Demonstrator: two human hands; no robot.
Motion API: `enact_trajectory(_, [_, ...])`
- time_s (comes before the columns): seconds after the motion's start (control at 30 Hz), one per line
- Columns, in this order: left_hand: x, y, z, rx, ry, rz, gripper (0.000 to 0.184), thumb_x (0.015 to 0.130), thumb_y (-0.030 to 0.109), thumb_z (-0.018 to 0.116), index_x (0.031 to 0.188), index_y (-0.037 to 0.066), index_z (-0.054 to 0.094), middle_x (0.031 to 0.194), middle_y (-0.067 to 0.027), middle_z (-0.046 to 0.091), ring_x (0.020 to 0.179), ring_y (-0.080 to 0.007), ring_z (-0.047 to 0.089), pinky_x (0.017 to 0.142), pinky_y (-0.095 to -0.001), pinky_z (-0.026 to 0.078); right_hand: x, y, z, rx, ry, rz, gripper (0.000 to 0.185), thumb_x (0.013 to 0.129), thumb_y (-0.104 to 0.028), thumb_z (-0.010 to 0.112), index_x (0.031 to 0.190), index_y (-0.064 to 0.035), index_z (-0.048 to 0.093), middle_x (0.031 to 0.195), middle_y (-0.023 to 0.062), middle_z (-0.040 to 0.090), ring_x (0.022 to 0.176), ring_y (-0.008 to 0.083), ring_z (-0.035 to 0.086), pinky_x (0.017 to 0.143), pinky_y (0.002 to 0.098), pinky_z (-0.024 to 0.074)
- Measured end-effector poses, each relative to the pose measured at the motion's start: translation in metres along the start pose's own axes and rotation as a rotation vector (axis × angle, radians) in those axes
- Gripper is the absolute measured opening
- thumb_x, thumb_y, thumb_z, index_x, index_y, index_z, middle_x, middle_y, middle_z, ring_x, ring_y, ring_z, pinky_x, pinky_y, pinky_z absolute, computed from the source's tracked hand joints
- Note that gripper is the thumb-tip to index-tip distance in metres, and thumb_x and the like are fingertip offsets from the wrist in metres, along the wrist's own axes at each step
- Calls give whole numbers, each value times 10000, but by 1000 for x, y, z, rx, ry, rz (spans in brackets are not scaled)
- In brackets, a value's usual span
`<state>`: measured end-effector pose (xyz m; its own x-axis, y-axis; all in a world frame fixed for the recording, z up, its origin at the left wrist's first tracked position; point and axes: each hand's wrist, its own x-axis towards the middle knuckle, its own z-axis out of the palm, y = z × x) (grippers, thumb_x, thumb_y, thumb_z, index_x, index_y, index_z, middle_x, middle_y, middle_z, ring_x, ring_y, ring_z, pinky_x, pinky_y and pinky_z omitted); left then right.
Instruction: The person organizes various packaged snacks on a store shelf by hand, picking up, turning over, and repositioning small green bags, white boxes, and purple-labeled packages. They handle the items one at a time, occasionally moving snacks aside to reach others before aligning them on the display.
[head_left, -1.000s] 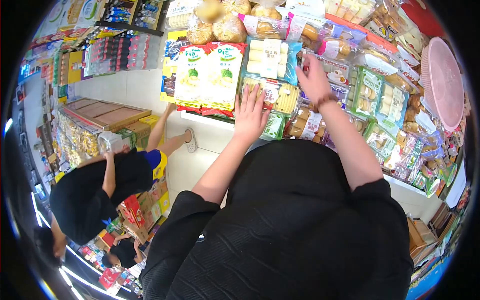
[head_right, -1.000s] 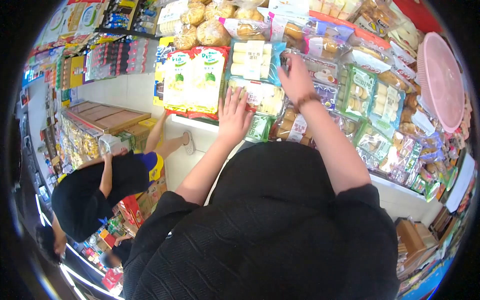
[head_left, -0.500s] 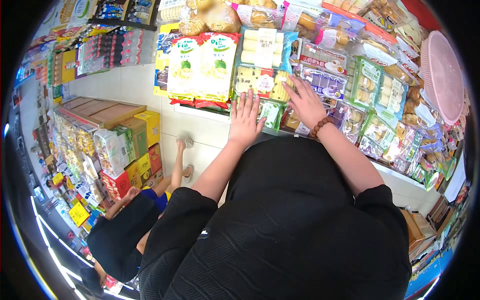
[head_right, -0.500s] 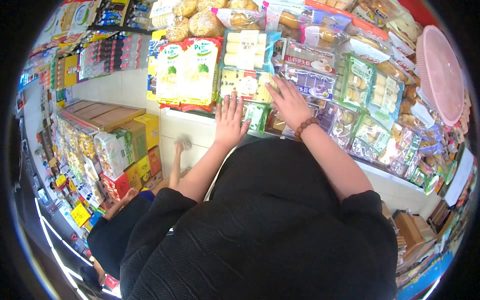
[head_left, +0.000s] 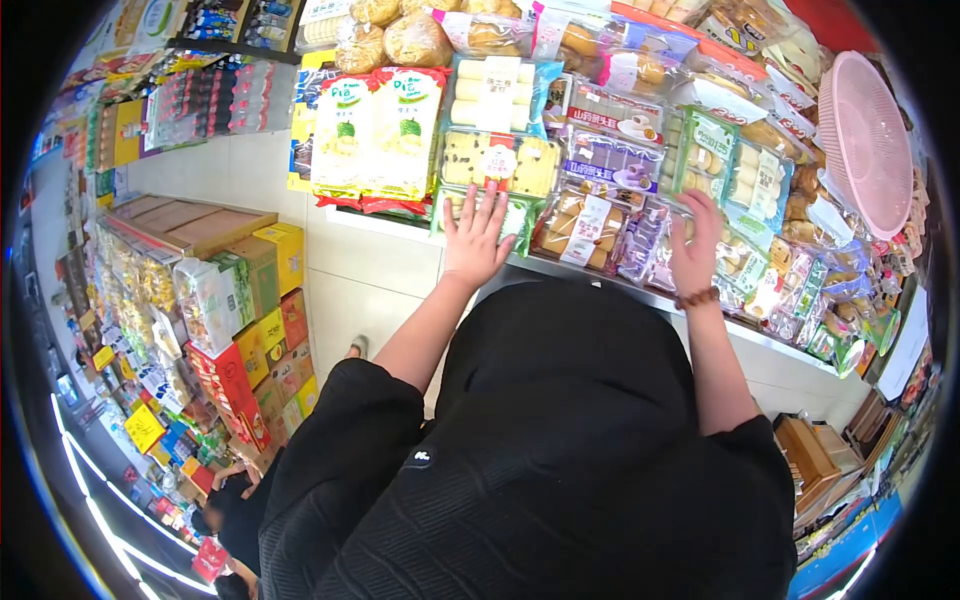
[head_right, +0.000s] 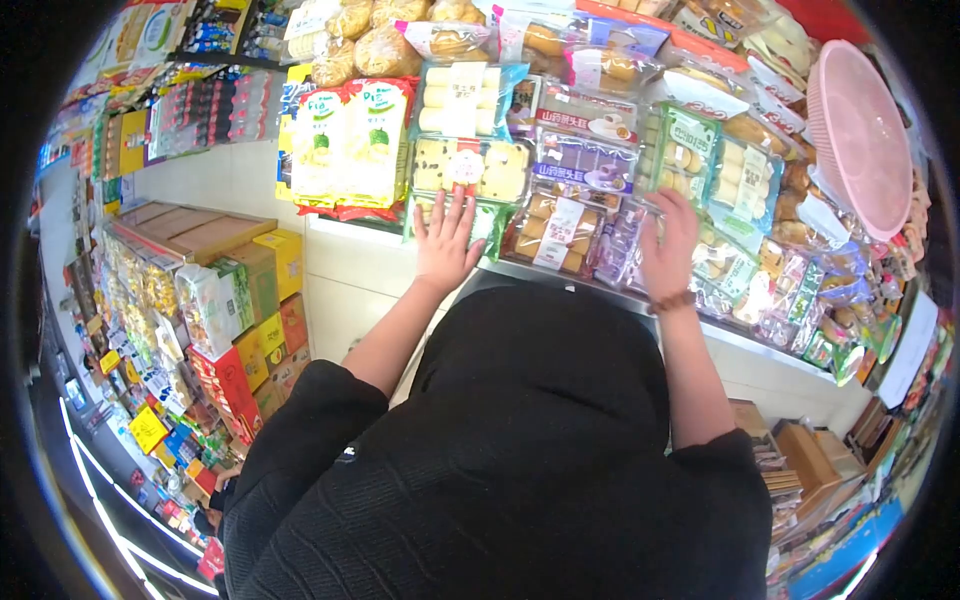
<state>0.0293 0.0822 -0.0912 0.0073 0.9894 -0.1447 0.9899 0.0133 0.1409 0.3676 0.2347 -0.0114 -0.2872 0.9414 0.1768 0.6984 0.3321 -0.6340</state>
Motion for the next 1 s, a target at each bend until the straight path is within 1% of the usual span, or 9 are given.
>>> enact_trajectory(0.17, [3, 3, 8, 39, 59, -57, 752, 1019, 502, 493, 1659, 210, 227, 1749, -46, 119, 1612, -299, 78, 1247, -658, 25, -55, 90, -90, -83, 175, 161, 284, 927, -21, 614, 1205, -61, 657, 1279, 141, 629, 1255, 343, 545, 1111, 465, 380])
enact_trajectory(0.33, [2, 34, -13, -61, 84, -210, 724, 1023, 336, 551, 1651, 161, 236, 1747, -118, 89, 1608, -356, 64, 1244, -652, -7, -95, 141, -153, -97, 137, 259, 316, 943, -70, 633, 1259, -50, 623, 1320, 158, 596, 1269, 351, 533, 1115, 465, 380])
enact_trajectory(0.37, [2, 48, -20, -99, 151, -179, 677, 1022, 291, 543, 1628, 133, 285, 1727, -133, 161, 1600, -366, 106, 1247, -641, 0, -101, 156, -162, -108, 27, 263, 473, 924, -91, 675, 1383, -75, 560, 1446, 148, 536, 1336, 329, 489, 1116, 451, 390])
enact_trajectory(0.47, [8, 102, -34, -160, 100, -66, 630, 1008, 256, 563, 1592, 136, 358, 1689, -136, 253, 1586, -377, 152, 1252, -625, 8, -97, 176, -172, -165, -168, 114, 836, 806, -159, 818, 1527, -74, 404, 1513, 179, 486, 1429, 391, 420, 1184, 501, 332])
enact_trajectory(0.53, [18, 149, -33, -224, 137, 45, 583, 973, 226, 617, 1529, 169, 452, 1578, -107, 401, 1551, -343, 258, 1255, -609, 70, -88, 176, -166, -193, -244, 77, 942, 767, -168, 848, 1560, -79, 348, 1519, 191, 475, 1454, 392, 396, 1220, 512, 288])
enact_trajectory(0.67, [38, 238, -26, -277, 36, 155, 593, 931, 205, 652, 1496, 160, 478, 1512, -99, 458, 1482, -327, 361, 1234, -596, 166, -80, 199, -146, -223, -338, 27, 1074, 711, -191, 891, 1592, -91, 286, 1505, 204, 481, 1461, 379, 397, 1264, 518, 231])
enact_trajectory(0.83, [40, 295, -1, -354, 61, 5, 666, 892, 187, 684, 1511, 148, 442, 1525, -132, 419, 1457, -335, 372, 1212, -590, 220, -71, 200, -174, -64, -293, -17, 965, 663, -132, 873, 1518, -86, 427, 1388, 201, 568, 1367, 379, 488, 1238, 486, 319])
enact_trajectory(0.93, [36, 311, -11, -386, 75, -12, 618, 898, 173, 690, 1479, 130, 484, 1503, -141, 458, 1427, -355, 411, 1205, -552, 269, -82, 206, -208, -28, -238, -35, 941, 662, -143, 874, 1500, -66, 453, 1390, 203, 568, 1353, 404, 492, 1213, 492, 346])
enact_trajectory(1.0, [37, 318, -15, -589, 58, 6, 561, 929, 160, 679, 1463, 115, 515, 1446, -144, 523, 1385, -341, 471, 1181, -493, 335, -92, 211, -226, 27, -209, -4, 947, 647, -143, 874, 1494, -45, 461, 1396, 211, 564, 1343, 420, 496, 1179, 495, 372])
